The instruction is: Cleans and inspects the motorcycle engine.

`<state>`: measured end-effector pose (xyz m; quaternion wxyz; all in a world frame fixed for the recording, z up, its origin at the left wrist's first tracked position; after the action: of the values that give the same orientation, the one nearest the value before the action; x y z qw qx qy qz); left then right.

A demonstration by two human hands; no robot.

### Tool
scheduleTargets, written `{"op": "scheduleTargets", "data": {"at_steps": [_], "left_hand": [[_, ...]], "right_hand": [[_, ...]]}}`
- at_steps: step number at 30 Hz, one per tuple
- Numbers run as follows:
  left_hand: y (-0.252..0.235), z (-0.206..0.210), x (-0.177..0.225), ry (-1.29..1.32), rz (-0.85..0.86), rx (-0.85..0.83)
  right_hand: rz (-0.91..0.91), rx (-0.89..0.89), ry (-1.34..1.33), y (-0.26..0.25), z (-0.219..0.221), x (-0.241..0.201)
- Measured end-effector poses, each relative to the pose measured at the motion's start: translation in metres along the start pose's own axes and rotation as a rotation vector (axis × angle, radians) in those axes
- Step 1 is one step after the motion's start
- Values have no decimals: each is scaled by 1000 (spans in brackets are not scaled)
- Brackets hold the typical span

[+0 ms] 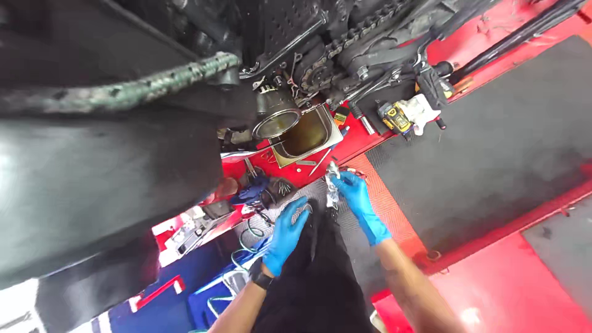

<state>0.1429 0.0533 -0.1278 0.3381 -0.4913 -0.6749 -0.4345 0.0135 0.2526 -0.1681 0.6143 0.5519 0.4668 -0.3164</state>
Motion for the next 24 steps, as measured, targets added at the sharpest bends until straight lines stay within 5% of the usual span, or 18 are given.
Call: {"op": "scheduleTargets", "data": {"at_steps": [5, 16, 24], "left_hand": [[-40, 36, 59, 379, -122, -103], [-4, -2, 60, 273, -160, -58], [8, -48, 50, 280, -149, -36]], "right_hand": [[67, -14, -346, 49, 4, -27], [-95, -281, 57, 89, 37, -5], [-149, -46, -684, 93, 67, 5]]}}
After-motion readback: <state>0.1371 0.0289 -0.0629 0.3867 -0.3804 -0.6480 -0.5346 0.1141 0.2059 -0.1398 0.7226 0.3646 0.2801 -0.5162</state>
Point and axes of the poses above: each hand's wrist, its own y-axis away from the middle knuckle, its own z-axis out of the palm, x = y × z, the point moved 5 cm from there along -y, towards the middle knuckle, and after that the axes turned 1 degree about z, right-handed, at the moved point
